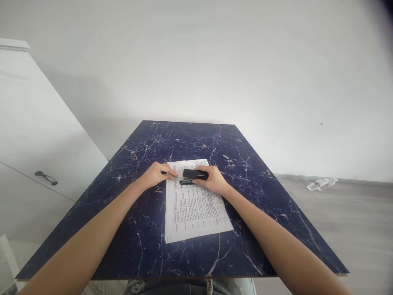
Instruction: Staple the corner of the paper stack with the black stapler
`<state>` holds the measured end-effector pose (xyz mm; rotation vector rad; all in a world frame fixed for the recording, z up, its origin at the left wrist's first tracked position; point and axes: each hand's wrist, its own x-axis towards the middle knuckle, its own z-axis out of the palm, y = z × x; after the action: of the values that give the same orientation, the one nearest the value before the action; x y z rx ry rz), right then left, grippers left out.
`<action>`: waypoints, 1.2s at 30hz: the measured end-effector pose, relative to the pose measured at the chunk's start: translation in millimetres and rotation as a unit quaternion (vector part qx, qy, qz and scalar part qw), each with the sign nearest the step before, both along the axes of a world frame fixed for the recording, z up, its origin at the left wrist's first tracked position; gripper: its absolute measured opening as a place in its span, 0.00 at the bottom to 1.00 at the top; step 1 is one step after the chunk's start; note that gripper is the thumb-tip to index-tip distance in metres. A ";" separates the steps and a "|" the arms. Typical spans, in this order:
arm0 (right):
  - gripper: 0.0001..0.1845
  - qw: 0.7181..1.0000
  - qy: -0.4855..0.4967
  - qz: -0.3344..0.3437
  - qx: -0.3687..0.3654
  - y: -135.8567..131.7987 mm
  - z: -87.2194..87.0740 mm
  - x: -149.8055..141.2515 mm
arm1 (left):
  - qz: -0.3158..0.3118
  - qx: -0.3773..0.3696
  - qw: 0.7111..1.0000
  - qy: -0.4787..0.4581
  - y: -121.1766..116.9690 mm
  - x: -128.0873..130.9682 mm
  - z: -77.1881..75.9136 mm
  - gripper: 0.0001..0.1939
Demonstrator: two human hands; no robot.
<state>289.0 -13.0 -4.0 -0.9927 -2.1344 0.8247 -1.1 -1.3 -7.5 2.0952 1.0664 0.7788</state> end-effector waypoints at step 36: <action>0.12 0.943 -0.097 -0.302 0.102 31.6 -10.8 47.2 | 0.270 0.102 0.946 0.149 -11.8 21.9 -12.2 0.05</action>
<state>336.2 18.6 -14.8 -1.5485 -1.8443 0.2079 20.8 -13.1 -19.8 2.1577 1.8437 0.8697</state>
